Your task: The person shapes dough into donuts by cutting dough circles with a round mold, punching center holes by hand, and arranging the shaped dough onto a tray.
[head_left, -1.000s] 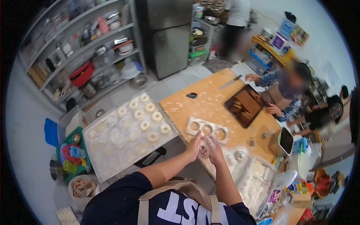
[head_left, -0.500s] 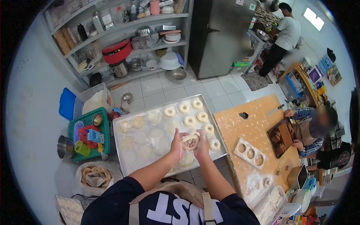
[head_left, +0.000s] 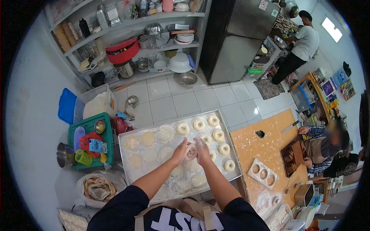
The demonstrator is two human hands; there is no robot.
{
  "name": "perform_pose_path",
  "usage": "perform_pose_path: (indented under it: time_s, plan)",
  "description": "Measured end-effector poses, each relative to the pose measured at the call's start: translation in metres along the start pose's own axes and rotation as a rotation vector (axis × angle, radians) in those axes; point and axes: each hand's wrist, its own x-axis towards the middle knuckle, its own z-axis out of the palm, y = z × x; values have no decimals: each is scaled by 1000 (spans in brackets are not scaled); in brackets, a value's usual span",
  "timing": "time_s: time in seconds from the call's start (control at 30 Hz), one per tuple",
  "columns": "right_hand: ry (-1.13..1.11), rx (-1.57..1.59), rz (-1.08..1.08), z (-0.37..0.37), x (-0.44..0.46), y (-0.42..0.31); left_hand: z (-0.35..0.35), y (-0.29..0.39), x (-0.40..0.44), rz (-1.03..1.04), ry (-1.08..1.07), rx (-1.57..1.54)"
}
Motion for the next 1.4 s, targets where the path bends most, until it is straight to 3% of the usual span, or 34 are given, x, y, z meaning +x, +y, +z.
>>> perform_pose_path:
  time_s: [0.1,0.23,0.3,0.4,0.5,0.7,0.8,0.9,1.0,1.1,1.2,1.3,1.33,1.4]
  plan:
    - [46,-9,-50,-10,24,16,5,-7,14,-25,147,-329]
    - [56,-122,99,-6,31,19,-11,-38,44,-69,198,-332]
    - [113,-160,54,-2,31,19,-14,-43,52,-43,188,-272]
    - [176,-312,1,-19,53,44,4,4,22,-13,245,19]
    - [233,-525,-95,-27,58,55,-3,-20,34,37,339,342]
    - [155,-1008,-326,-24,39,34,-19,-16,23,122,108,635]
    - [104,-1218,-440,-22,24,16,-25,3,-2,346,18,899]
    - [40,-1470,-568,-15,6,6,-39,1,1,565,-90,1607]
    - [-11,-1640,-544,-5,-4,6,-50,-18,13,675,-32,1732]
    - [-8,-1663,-563,-7,-1,15,-50,-19,21,569,-21,1589]
    - [-32,-1705,-574,-10,0,21,-46,-6,14,536,-64,1641]
    - [33,-1674,-627,-10,-9,13,-46,-3,13,624,-74,1806]
    - [77,-1645,-656,-9,-14,8,-43,2,8,614,-67,1709]
    - [54,-1498,-405,-6,-33,-16,-33,13,-5,600,-76,1520]
